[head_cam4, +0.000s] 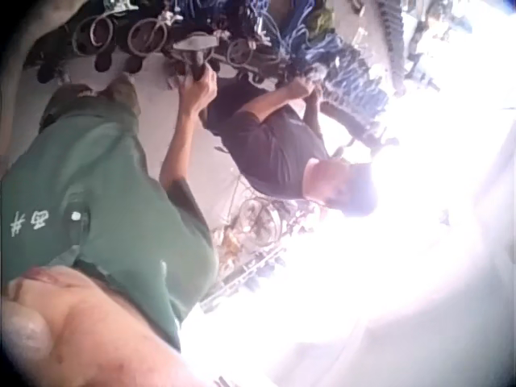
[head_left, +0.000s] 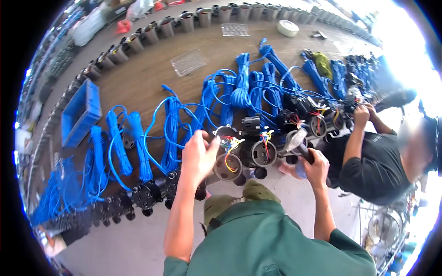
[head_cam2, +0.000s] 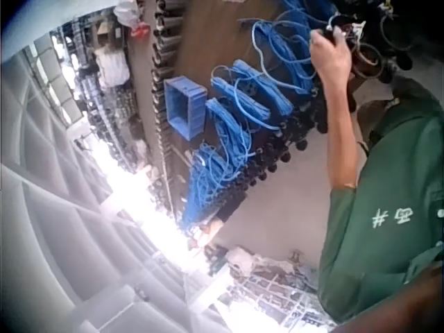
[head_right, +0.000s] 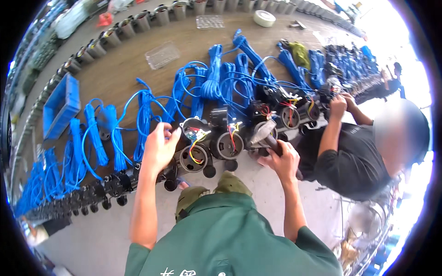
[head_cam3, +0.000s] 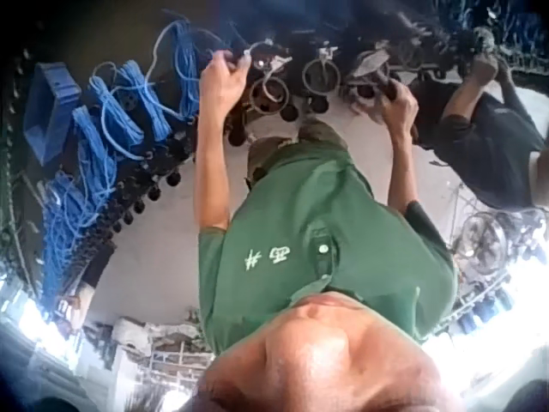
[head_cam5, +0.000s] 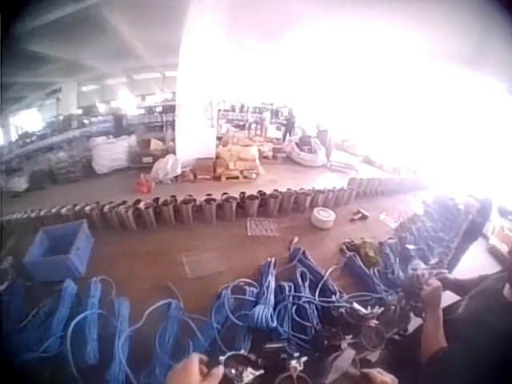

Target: The person assembles water pumps by fitting components together and tapping them into place with a hammer.

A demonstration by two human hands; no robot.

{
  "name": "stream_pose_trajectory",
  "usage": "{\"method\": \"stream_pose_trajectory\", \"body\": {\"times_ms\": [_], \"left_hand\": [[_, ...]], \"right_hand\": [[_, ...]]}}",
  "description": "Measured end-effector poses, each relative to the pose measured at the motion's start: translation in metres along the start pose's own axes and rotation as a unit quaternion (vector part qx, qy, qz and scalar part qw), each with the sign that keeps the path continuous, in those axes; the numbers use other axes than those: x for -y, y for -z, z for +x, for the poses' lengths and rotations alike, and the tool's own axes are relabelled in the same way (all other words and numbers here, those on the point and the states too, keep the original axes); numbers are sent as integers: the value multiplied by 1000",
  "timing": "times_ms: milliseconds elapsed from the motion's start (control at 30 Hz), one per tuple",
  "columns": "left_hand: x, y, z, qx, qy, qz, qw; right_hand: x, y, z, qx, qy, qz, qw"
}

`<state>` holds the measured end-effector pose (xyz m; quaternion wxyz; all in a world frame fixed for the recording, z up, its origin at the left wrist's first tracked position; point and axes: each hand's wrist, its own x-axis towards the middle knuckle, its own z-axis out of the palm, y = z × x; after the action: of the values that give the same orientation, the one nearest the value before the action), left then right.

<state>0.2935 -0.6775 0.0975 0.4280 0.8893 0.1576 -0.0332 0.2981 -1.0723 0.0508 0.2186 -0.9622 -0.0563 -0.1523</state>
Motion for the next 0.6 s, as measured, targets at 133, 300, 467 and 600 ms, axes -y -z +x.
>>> {"method": "stream_pose_trajectory", "body": {"times_ms": [133,300,467,600], "left_hand": [[42,-31,66,126,228,94,961],[89,-50,67,132,289,-105,942],[55,-51,27,-74,-27,-414,907],[1,-48,-6,98,53,-721,684]], "right_hand": [[-15,-15,14,54,43,63,996],[13,14,34,73,67,60,993],[63,0,71,302,-15,401,865],[123,-82,113,475,-58,562,675]]}}
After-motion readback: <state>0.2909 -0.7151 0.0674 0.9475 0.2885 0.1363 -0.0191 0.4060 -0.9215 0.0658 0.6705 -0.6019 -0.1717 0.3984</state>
